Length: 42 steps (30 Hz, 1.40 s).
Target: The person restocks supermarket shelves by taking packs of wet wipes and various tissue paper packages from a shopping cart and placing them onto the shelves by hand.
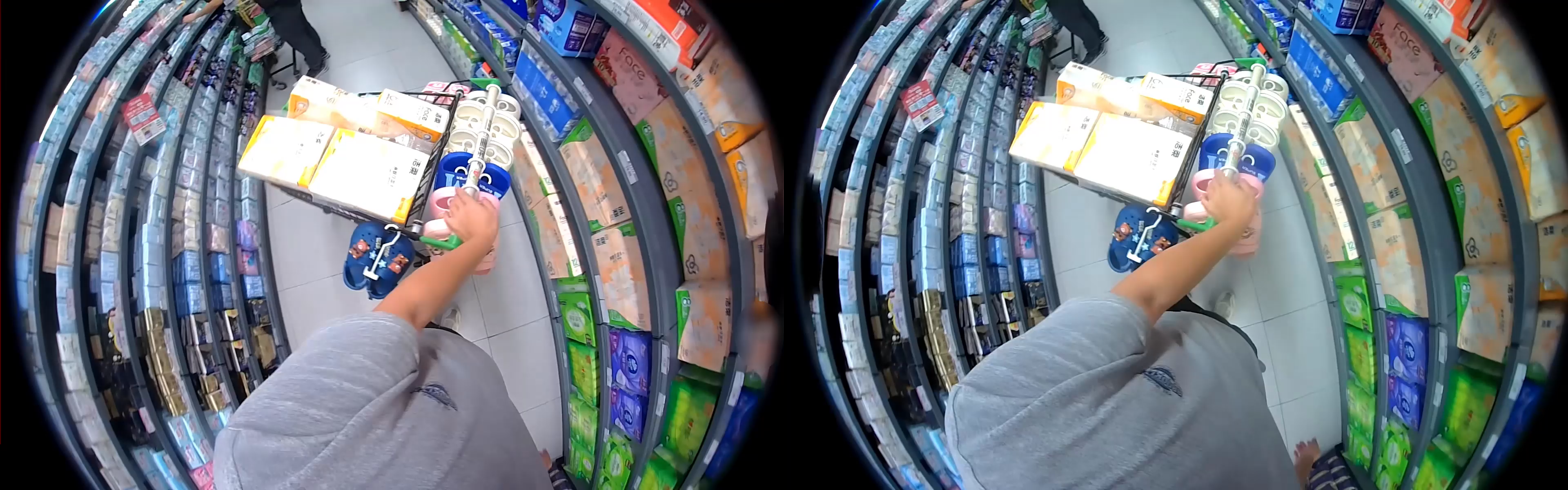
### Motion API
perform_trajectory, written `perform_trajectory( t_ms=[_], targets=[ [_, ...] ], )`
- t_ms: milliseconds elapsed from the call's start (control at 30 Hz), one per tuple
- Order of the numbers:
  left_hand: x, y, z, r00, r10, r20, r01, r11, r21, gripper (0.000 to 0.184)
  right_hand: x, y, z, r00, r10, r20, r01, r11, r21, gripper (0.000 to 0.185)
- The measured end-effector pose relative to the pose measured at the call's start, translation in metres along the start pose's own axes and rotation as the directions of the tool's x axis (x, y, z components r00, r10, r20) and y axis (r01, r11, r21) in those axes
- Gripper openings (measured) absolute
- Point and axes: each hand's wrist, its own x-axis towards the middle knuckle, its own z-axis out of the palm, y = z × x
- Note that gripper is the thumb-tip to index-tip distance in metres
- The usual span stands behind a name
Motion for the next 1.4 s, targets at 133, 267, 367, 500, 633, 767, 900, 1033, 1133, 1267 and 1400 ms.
perform_trajectory(
  t_ms=[133, 267, 367, 500, 633, 767, 900, 1033, 1133, 1267, 1400],
  targets=[
    [0.000, 0.027, -0.018, 0.958, -0.027, 0.285, 0.092, 0.971, -0.219, 0.059, -0.098, -0.050, 0.055, 0.996, -0.087, -0.012, 0.081, 0.965, -0.248, 0.036],
    [-0.007, -0.017, -0.078, 0.892, 0.452, -0.009, -0.377, 0.733, -0.566, 0.053, -0.115, -0.162, 0.127, 0.938, -0.341, 0.070, 0.347, 0.897, -0.273, 0.035],
    [0.035, -0.095, -0.138, 0.844, 0.529, -0.086, -0.479, 0.672, -0.565, 0.043, -0.124, -0.272, 0.152, 0.782, -0.612, 0.122, 0.596, 0.675, -0.435, 0.033],
    [0.120, -0.221, -0.209, 0.928, 0.293, -0.228, -0.368, 0.815, -0.448, 0.039, -0.167, -0.354, 0.128, 0.869, -0.469, -0.160, 0.488, 0.865, 0.114, 0.031],
    [0.186, -0.365, -0.271, 0.878, 0.226, -0.422, -0.295, 0.950, -0.105, 0.034, -0.194, -0.363, 0.083, 0.950, -0.200, -0.240, 0.300, 0.795, 0.527, 0.025],
    [0.202, -0.523, -0.255, 0.931, -0.109, -0.348, 0.087, 0.993, -0.078, 0.041, -0.202, -0.339, 0.078, 0.974, -0.139, -0.180, 0.192, 0.925, 0.328, 0.028],
    [0.188, -0.622, -0.205, 0.755, -0.655, 0.041, 0.647, 0.734, -0.207, 0.050, -0.233, -0.361, 0.114, 0.967, -0.217, -0.132, 0.245, 0.932, 0.266, 0.025],
    [0.155, -0.570, -0.191, 0.528, -0.697, 0.485, 0.846, 0.483, -0.226, 0.050, -0.268, -0.386, 0.148, 0.903, -0.426, -0.062, 0.430, 0.882, 0.193, 0.029],
    [0.110, -0.613, -0.116, 0.706, -0.676, 0.211, 0.705, 0.701, -0.110, 0.038, -0.273, -0.373, 0.159, 0.864, -0.494, -0.097, 0.501, 0.826, 0.259, 0.032],
    [0.073, -0.553, -0.136, 0.606, -0.732, 0.313, 0.795, 0.577, -0.188, 0.031, -0.265, -0.336, 0.161, 0.905, -0.386, -0.178, 0.424, 0.842, 0.334, 0.031],
    [0.037, -0.539, -0.137, 0.730, -0.596, 0.333, 0.683, 0.655, -0.323, 0.026, -0.266, -0.276, 0.175, 0.962, -0.206, -0.178, 0.262, 0.874, 0.408, 0.030]
  ],
)
